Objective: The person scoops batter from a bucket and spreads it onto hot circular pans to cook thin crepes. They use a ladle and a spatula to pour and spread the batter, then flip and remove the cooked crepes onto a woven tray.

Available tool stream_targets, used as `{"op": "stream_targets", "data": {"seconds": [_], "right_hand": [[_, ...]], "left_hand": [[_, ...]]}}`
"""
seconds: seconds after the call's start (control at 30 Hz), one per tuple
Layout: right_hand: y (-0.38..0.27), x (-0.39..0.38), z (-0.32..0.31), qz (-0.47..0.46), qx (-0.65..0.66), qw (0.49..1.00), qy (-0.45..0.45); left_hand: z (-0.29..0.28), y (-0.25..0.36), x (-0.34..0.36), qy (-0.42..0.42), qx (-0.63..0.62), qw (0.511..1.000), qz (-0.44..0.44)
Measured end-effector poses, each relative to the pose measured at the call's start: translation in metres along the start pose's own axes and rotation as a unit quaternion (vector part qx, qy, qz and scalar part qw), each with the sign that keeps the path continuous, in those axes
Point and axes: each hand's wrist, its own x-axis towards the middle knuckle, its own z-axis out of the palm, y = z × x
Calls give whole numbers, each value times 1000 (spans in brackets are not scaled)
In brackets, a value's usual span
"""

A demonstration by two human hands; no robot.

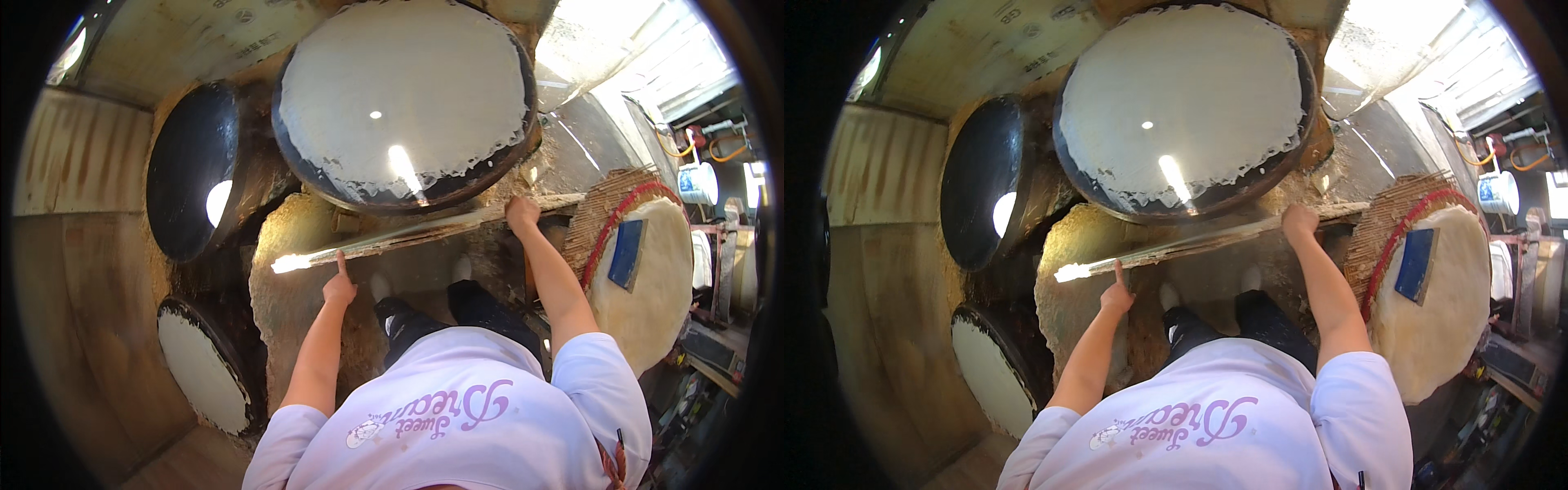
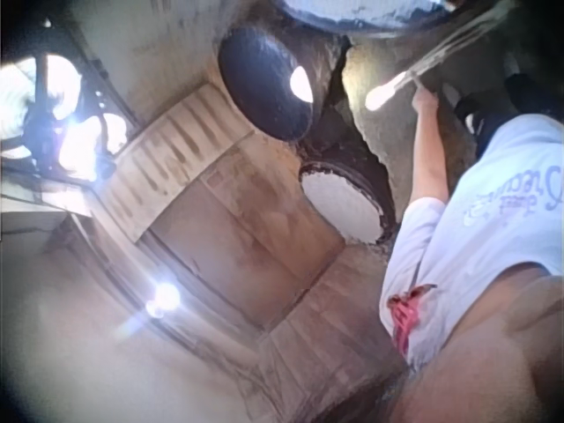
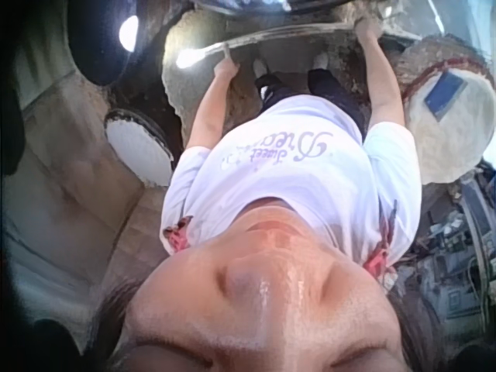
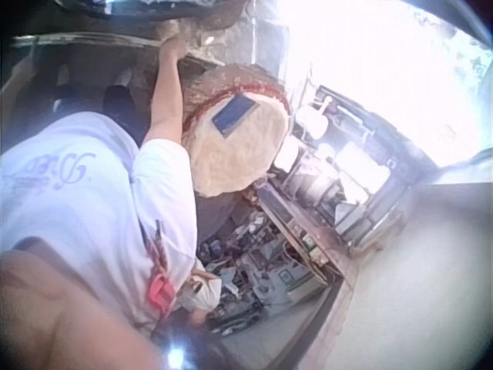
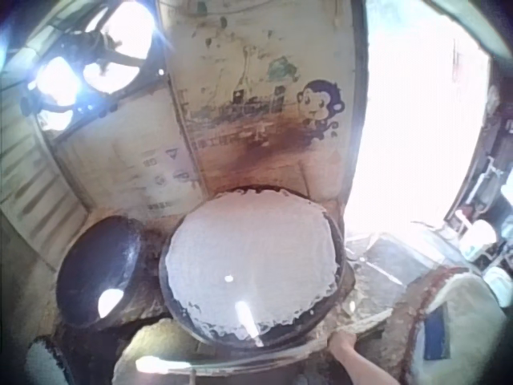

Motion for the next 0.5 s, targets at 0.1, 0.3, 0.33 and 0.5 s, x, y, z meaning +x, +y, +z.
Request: {"op": "stream_targets", "data": {"seconds": [0.1, 0.3, 0.33, 0.5], "right_hand": [[46, -21, -30, 49, 22, 996, 73], [112, -131, -12, 115, 218, 899, 363], [117, -147, 0, 123, 223, 890, 378], [120, -196, 47, 211, 231, 882, 353]], "left_hand": [[-10, 2, 5, 5, 2, 1000, -6], [-33, 11, 28, 22, 4, 1000, -5], [-38, 14, 29, 32, 17, 999, -1], [-49, 19, 46, 31, 53, 998, 0]]}}
